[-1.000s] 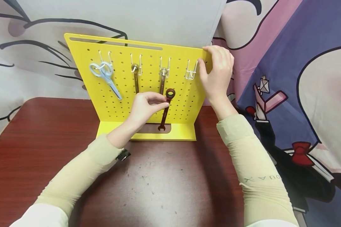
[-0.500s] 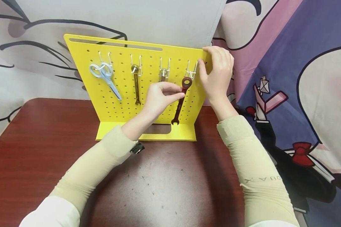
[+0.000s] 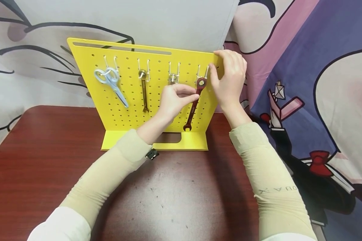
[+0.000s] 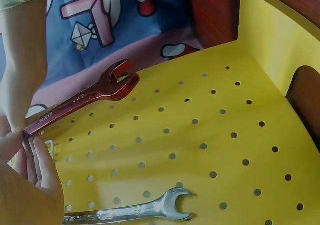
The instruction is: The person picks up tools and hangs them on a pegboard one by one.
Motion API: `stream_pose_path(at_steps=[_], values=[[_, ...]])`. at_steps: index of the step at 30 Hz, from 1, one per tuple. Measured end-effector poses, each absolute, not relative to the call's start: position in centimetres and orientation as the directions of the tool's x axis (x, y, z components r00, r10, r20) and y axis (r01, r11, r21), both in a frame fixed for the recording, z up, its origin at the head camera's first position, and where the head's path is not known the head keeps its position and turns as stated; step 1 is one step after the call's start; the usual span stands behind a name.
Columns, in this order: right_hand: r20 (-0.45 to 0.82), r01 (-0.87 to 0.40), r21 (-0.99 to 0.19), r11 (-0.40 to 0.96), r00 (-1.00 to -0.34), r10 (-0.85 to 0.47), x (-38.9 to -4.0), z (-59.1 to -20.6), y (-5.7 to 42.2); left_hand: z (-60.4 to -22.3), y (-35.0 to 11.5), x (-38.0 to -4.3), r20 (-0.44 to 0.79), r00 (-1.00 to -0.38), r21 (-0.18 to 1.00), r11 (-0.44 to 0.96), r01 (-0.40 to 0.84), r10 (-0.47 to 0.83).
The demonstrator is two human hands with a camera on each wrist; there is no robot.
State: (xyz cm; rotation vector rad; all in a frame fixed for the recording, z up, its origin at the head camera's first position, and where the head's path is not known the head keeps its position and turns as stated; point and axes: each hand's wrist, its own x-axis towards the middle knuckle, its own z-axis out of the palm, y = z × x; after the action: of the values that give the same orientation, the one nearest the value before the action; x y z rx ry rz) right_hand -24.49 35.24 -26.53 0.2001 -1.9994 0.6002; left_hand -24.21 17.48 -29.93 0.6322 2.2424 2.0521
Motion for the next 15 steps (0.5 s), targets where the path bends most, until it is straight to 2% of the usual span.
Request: stream_pose_path(at_steps=[9,15], values=[[0.874,-0.394,-0.318,0.862,-0.473,0.107,-24.6,-26.4,35.4,-30.6,18.6,-25.0,0.242,-0.93,0.959,0.077,0.272,0.276],[0.875,-0.395,-0.323,0.86,-0.472,0.112,-24.7,-26.7,35.2,-31.1,19.0,-24.9,0.256,-0.949,0.958,0.084,0.274,0.184]])
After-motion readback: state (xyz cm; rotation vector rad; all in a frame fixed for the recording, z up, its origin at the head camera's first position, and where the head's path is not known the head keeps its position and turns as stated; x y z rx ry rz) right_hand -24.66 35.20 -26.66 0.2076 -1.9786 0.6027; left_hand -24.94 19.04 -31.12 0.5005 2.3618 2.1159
